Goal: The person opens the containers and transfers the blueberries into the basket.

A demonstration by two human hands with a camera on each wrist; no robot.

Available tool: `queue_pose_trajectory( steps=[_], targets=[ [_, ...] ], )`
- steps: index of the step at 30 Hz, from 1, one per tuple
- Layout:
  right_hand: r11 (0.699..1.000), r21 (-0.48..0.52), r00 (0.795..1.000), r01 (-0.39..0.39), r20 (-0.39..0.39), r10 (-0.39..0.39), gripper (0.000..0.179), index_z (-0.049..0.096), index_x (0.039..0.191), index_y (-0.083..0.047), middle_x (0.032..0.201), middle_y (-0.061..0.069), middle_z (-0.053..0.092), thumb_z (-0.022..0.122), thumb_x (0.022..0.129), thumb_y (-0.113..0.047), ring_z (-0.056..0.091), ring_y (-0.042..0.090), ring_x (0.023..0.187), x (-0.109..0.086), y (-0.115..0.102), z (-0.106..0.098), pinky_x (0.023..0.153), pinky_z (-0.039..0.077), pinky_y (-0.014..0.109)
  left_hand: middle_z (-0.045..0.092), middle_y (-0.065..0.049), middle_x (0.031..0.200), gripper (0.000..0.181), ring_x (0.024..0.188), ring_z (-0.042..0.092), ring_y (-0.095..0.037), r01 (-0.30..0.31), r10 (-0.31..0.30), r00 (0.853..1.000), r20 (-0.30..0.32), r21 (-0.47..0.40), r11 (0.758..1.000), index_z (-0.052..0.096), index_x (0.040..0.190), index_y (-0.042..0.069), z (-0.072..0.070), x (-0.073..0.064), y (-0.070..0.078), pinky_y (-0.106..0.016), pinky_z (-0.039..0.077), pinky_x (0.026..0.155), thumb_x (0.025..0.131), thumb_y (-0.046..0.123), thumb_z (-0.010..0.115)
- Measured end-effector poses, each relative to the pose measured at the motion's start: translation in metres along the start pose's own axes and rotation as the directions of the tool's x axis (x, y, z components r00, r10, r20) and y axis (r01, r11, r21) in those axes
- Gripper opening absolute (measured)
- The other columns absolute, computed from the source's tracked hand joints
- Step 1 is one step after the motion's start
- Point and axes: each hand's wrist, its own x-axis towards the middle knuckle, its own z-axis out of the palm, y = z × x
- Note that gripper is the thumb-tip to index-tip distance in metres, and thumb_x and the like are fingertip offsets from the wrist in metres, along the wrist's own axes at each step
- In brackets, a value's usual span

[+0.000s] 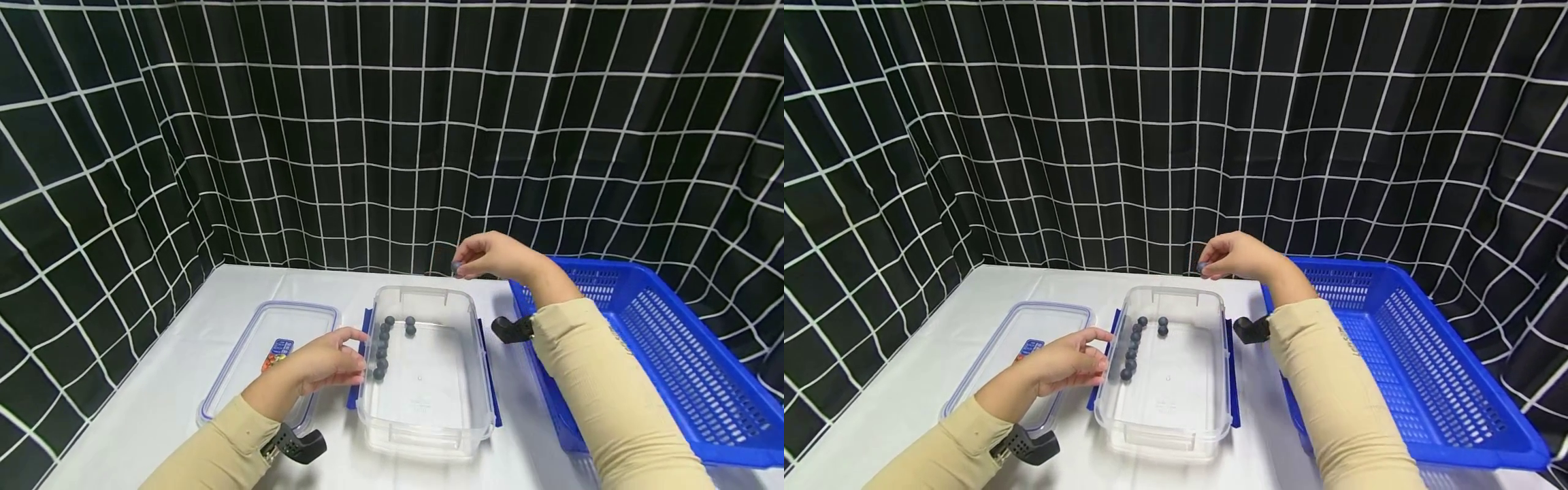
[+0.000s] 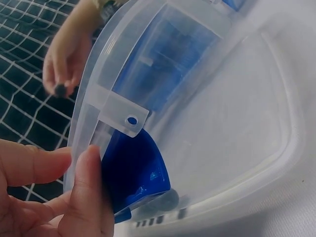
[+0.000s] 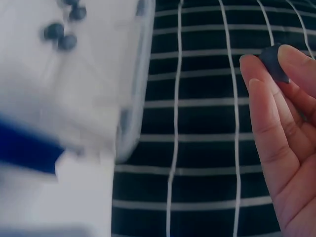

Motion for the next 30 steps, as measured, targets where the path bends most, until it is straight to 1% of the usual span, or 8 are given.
queue_pose_trajectory(
  steps=[5, 9, 13, 17, 20, 24, 27, 30],
  targets=[
    [0.997, -0.046, 0.996, -0.063, -0.058, 0.060, 0.018, 0.062, 0.098, -0.003, 0.093, 0.010, 0.066, 0.066, 0.084, -0.014, 0.063, 0.023, 0.085, -0.024, 0.015, -0.020, 0.078, 0.055, 0.037, 0.055, -0.013, 0.088, 0.050, 0.073, 0.061, -0.019, 0.012, -0.012, 1.000, -0.003, 0.009, 1.000, 0.041, 0.128, 0.005, 0.001, 0.001, -0.002, -0.029, 0.057, 0.072, 0.082, -0.005, 0.058],
    [0.989, -0.072, 0.988, -0.127, -0.097, 0.120, 0.020, 0.063, 0.098, -0.006, 0.093, 0.009, 0.066, 0.066, 0.083, -0.018, 0.063, 0.025, 0.086, -0.043, 0.029, -0.032, 0.079, 0.054, 0.039, 0.055, -0.013, 0.088, 0.050, 0.073, 0.062, -0.019, 0.005, -0.005, 1.000, 0.015, 0.007, 1.000, 0.039, 0.129, 0.004, 0.002, 0.000, -0.004, -0.029, 0.057, 0.073, 0.083, -0.005, 0.057],
    [0.986, -0.069, 0.982, -0.150, -0.124, 0.141, 0.021, 0.062, 0.100, -0.005, 0.095, 0.010, 0.065, 0.065, 0.084, -0.019, 0.063, 0.025, 0.087, -0.061, 0.043, -0.043, 0.080, 0.055, 0.038, 0.055, -0.013, 0.089, 0.052, 0.074, 0.061, -0.019, -0.001, 0.001, 1.000, 0.024, 0.005, 1.000, 0.038, 0.130, 0.003, 0.003, 0.000, -0.005, -0.029, 0.057, 0.074, 0.082, -0.004, 0.058],
    [0.984, -0.018, 0.975, -0.176, -0.143, 0.172, 0.024, 0.060, 0.103, -0.002, 0.098, 0.013, 0.064, 0.064, 0.085, -0.017, 0.063, 0.024, 0.090, -0.076, 0.059, -0.052, 0.080, 0.055, 0.036, 0.055, -0.012, 0.088, 0.052, 0.074, 0.061, -0.019, -0.003, 0.003, 1.000, 0.024, -0.001, 1.000, 0.038, 0.129, 0.003, 0.004, -0.001, -0.003, -0.029, 0.056, 0.074, 0.082, -0.005, 0.058],
    [0.983, 0.035, 0.973, -0.182, -0.141, 0.185, 0.026, 0.058, 0.105, 0.004, 0.098, 0.016, 0.062, 0.064, 0.085, -0.013, 0.062, 0.025, 0.091, -0.085, 0.073, -0.055, 0.080, 0.055, 0.035, 0.054, -0.012, 0.087, 0.052, 0.073, 0.061, -0.018, -0.008, 0.009, 1.000, 0.026, -0.011, 1.000, 0.038, 0.129, 0.002, 0.005, -0.003, -0.002, -0.028, 0.057, 0.073, 0.082, -0.005, 0.057],
    [0.981, 0.060, 0.971, -0.186, -0.143, 0.193, 0.027, 0.056, 0.104, 0.008, 0.094, 0.015, 0.061, 0.064, 0.084, -0.009, 0.062, 0.020, 0.087, -0.095, 0.090, -0.057, 0.078, 0.056, 0.032, 0.054, -0.011, 0.087, 0.051, 0.073, 0.060, -0.017, -0.016, 0.016, 1.000, 0.026, -0.021, 1.000, 0.037, 0.129, 0.001, 0.007, -0.005, 0.000, -0.027, 0.057, 0.072, 0.083, -0.007, 0.055],
    [0.975, 0.074, 0.964, -0.211, -0.148, 0.219, 0.028, 0.056, 0.104, 0.008, 0.092, 0.012, 0.061, 0.064, 0.083, -0.008, 0.062, 0.016, 0.084, -0.101, 0.099, -0.059, 0.077, 0.056, 0.030, 0.054, -0.011, 0.087, 0.051, 0.073, 0.060, -0.017, -0.012, 0.012, 1.000, 0.027, -0.015, 1.000, 0.037, 0.129, 0.001, 0.009, -0.007, 0.000, -0.027, 0.057, 0.072, 0.083, -0.006, 0.056],
    [0.968, 0.104, 0.961, -0.227, -0.138, 0.240, 0.028, 0.054, 0.105, 0.009, 0.093, 0.012, 0.061, 0.064, 0.084, -0.007, 0.062, 0.016, 0.085, -0.107, 0.107, -0.060, 0.078, 0.056, 0.031, 0.055, -0.012, 0.087, 0.051, 0.073, 0.060, -0.017, -0.007, 0.008, 1.000, 0.030, -0.010, 1.000, 0.037, 0.129, 0.001, 0.010, -0.009, 0.000, -0.028, 0.057, 0.072, 0.082, -0.006, 0.057]
  ],
)
